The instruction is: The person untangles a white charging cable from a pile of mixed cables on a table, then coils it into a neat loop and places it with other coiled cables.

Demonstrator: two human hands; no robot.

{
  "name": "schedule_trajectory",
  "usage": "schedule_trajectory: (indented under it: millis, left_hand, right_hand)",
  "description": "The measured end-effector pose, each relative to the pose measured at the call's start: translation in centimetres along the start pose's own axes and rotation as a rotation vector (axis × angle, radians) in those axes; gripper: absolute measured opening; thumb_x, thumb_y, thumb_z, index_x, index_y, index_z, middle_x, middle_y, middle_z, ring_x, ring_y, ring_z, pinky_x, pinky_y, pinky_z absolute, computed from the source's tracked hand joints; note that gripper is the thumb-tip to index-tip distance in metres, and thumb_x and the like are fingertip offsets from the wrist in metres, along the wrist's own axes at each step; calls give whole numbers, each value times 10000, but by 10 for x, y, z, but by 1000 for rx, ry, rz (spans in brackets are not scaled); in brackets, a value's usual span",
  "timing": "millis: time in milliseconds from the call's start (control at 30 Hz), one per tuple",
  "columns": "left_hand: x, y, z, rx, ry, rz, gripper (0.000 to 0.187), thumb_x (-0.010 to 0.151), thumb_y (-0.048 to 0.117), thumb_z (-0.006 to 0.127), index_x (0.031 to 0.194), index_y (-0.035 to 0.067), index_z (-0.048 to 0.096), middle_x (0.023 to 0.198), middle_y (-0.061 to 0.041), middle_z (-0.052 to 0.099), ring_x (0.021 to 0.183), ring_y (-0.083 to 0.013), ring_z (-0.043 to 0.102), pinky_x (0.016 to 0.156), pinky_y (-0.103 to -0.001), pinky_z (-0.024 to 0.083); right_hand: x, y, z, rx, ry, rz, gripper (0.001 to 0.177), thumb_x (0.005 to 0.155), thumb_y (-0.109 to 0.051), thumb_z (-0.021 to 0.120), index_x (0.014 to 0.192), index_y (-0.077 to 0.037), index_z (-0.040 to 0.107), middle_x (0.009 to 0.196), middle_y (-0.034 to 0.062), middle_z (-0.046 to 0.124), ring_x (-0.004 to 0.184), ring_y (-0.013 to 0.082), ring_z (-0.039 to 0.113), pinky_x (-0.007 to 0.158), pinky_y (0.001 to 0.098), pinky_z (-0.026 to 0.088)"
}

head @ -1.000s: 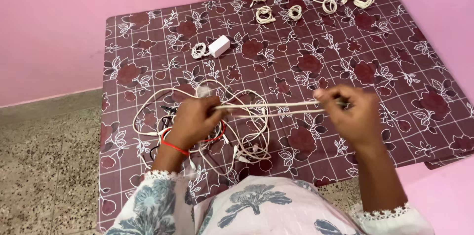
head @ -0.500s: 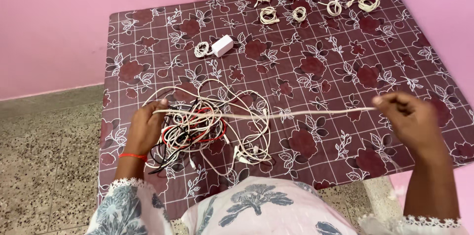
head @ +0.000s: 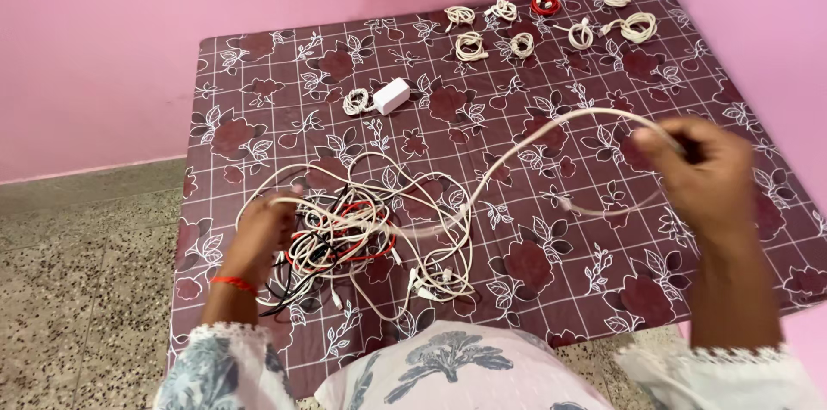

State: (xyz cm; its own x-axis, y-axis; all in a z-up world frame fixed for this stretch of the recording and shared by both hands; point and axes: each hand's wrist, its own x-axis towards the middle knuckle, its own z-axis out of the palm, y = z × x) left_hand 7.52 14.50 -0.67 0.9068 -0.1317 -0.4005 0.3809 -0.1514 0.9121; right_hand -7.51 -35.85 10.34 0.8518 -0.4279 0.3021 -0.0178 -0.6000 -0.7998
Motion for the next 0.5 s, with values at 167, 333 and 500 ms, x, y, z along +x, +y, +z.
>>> schedule_trajectory:
  millis: [167, 333, 500]
  left_hand:
    - [-31, 15, 62, 834, -102, 143, 321, 870, 252, 604, 1088, 121, 800, 836, -146, 741, 766, -284, 713, 748, -421, 543]
    - [-52, 50, 113, 918, -89, 204, 357, 897, 373, 635, 1005, 66, 782, 909, -221, 735, 867, -387, 700, 824, -489, 531]
    - [-33, 70, 133, 562, -250, 272, 355, 840, 266, 592, 1051, 108, 831, 875, -70, 797, 775, -217, 781, 794, -372, 573]
  right_hand:
    - [16, -31, 66, -581, -517, -211, 702, 849, -493, 758, 1402, -96, 585, 1295, 208, 623, 1217, 376, 535, 955, 542, 455]
    - [-40, -69, 137, -270, -649, -235, 869, 860, -664, 604, 1549, -172, 407, 1569, 211, 392, 1443, 358, 348, 1105, 544, 341]
    - [-71, -78, 179, 225, -626, -188, 671, 950, -521, 616, 1454, -94, 494, 1301, 157, 614, 1166, 266, 602, 953, 425, 504]
